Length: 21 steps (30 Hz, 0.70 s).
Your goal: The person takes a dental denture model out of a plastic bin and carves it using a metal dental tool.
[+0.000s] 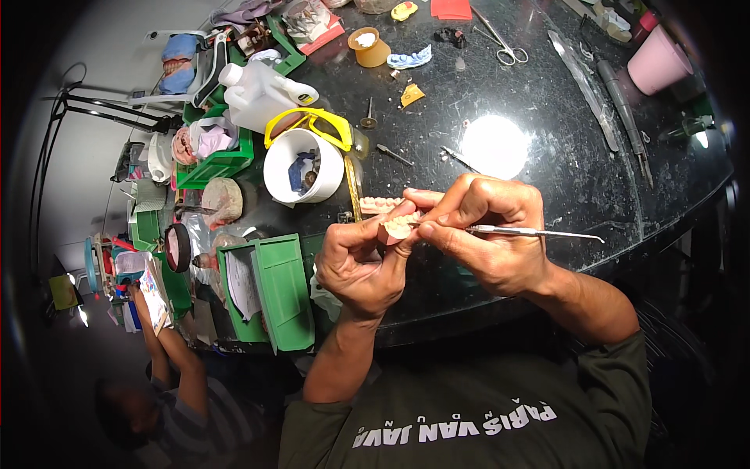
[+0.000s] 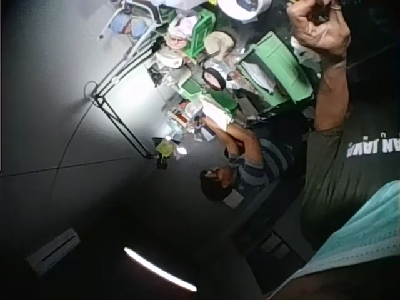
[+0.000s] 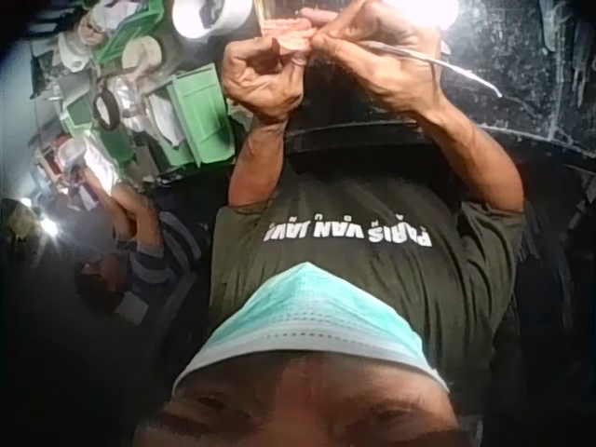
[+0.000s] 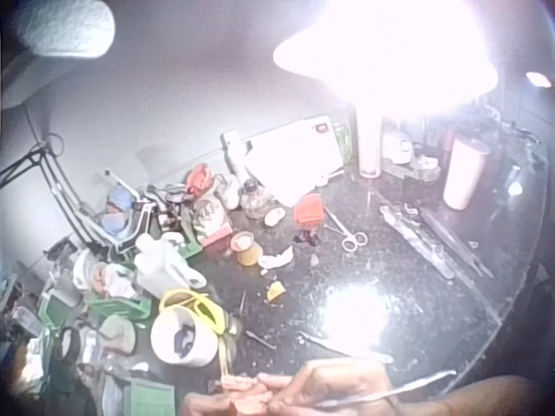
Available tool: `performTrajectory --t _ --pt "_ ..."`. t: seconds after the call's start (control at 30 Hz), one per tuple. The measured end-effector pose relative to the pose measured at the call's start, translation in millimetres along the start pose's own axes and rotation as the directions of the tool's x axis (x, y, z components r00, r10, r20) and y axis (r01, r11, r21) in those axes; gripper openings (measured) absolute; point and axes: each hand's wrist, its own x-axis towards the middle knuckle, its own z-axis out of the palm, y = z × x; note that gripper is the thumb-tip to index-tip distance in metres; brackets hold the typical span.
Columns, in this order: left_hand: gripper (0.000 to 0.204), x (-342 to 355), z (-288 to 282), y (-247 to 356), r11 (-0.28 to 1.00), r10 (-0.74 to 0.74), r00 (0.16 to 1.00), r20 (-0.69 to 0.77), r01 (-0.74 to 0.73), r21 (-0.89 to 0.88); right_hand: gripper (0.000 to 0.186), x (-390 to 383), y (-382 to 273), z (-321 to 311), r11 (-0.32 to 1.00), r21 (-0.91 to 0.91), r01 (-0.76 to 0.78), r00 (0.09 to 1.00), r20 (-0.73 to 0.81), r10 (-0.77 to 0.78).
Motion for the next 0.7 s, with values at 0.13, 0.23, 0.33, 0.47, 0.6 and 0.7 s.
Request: performTrajectory --t 0.13,0.23,0.33,0.47,0.6,0.7 --pt "0.037 4.5 -0.5 -3.2 0.987 -0.073 0.997 -0.003 0.072 -0.143 0.016 -1.4 -3.9 6.9 0.999 0.039 -0.030 0.998 -0.059 0.032" --pt "0.037 5.7 -1.1 -3.3 0.977 -0.138 0.990 0.022 0.140 -0.164 0.014 -2.8 -4.1 6.8 0.998 0.007 -0.059 0.994 -0.091 0.059" --pt "0.036 6.1 0.5 -2.4 0.970 -0.157 0.987 0.041 0.162 -0.182 0.014 -3.6 -2.7 5.1 0.997 -0.074 -0.037 0.994 -0.109 0.029" --pt "0.036 7.3 0.8 -2.0 0.978 -0.145 0.988 0.049 0.150 -0.144 0.014 -3.3 -0.8 3.3 0.981 -0.190 -0.035 0.994 -0.104 0.015" --pt "0.033 8.5 1.8 -0.5 0.992 -0.113 0.992 0.046 0.115 -0.045 0.014 -1.3 -2.2 0.7 0.949 -0.314 0.010 0.998 -0.060 -0.030" --pt "0.033 8.4 2.4 0.4 0.996 -0.086 0.995 0.050 0.085 0.015 0.014 -3.7 0.2 3.6 0.970 -0.242 -0.014 0.993 -0.119 -0.015"
